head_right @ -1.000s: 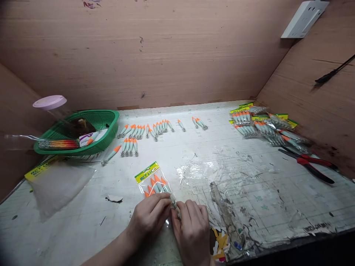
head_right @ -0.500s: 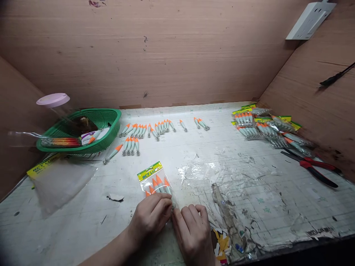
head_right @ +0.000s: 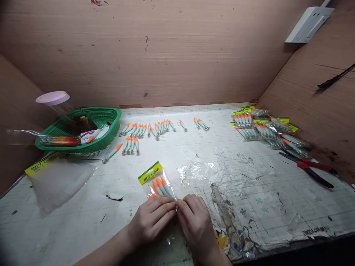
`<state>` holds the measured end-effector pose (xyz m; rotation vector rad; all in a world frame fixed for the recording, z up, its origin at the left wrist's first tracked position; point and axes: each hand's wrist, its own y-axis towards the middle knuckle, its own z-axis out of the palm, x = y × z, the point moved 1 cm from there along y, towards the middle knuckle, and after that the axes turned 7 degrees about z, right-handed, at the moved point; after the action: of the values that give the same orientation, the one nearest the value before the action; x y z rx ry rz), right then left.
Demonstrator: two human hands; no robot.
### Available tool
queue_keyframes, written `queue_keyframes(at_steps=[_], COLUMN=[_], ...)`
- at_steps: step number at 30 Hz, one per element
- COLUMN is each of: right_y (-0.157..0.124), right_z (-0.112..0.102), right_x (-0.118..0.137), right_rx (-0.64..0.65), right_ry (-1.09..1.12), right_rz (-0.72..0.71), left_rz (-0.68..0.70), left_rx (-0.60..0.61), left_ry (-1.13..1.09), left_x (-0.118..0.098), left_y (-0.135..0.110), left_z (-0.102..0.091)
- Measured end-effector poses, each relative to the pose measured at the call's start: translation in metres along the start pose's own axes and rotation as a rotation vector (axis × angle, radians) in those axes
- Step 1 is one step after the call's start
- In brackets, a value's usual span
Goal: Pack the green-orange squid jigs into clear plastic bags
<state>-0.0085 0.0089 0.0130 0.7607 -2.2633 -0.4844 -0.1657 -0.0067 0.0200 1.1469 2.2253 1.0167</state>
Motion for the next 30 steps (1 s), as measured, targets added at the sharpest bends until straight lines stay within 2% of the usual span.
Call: queue_keyframes(at_steps=[2, 6, 8, 10, 14, 20, 27, 30], right_y=[0.000, -0.005, -0.007, -0.008, -0.003, 0.013, 0.010, 0.010], right_z=[0.001, 0.003, 0.003, 0.001, -0.002, 0.004, 0.013, 0.011], right_x=[0.001, 0.002, -0.001, -0.004, -0.006, 0.007, 0.007, 0.009], right_rx=[0.025, 0.037, 0.067, 0.104, 0.141, 0.146, 0.181, 0.175], right_ry=[0.004, 0.016, 0.026, 0.036, 0.008, -0.047, -0.007, 0.052], right_rz=[0.015, 0.059, 0.057, 0.033, -0.043, -0.189, -0.055, -0.050], left_rz=[-0.067, -0.428, -0.505, -0.526, -0.565, -0.566, -0.576, -0.566], left_rx=[0.053, 0.335, 0.446, 0.491, 0.506, 0.527, 0.498, 0.452], left_ry=[-0.015, -0.016, -0.021, -0.054, -0.132, -0.189, -0.196, -0.169], left_x=[-0.002, -0.006, -0.007, -0.006, -0.005, -0.006, -0.001, 0.000], left_y=[-0.001, -0.008, -0.014, -0.020, -0.028, -0.026, -0.030, -0.035], left_z=[-0.001, -0.009, -0.015, -0.019, -0.022, -0.023, -0.020, -0.015])
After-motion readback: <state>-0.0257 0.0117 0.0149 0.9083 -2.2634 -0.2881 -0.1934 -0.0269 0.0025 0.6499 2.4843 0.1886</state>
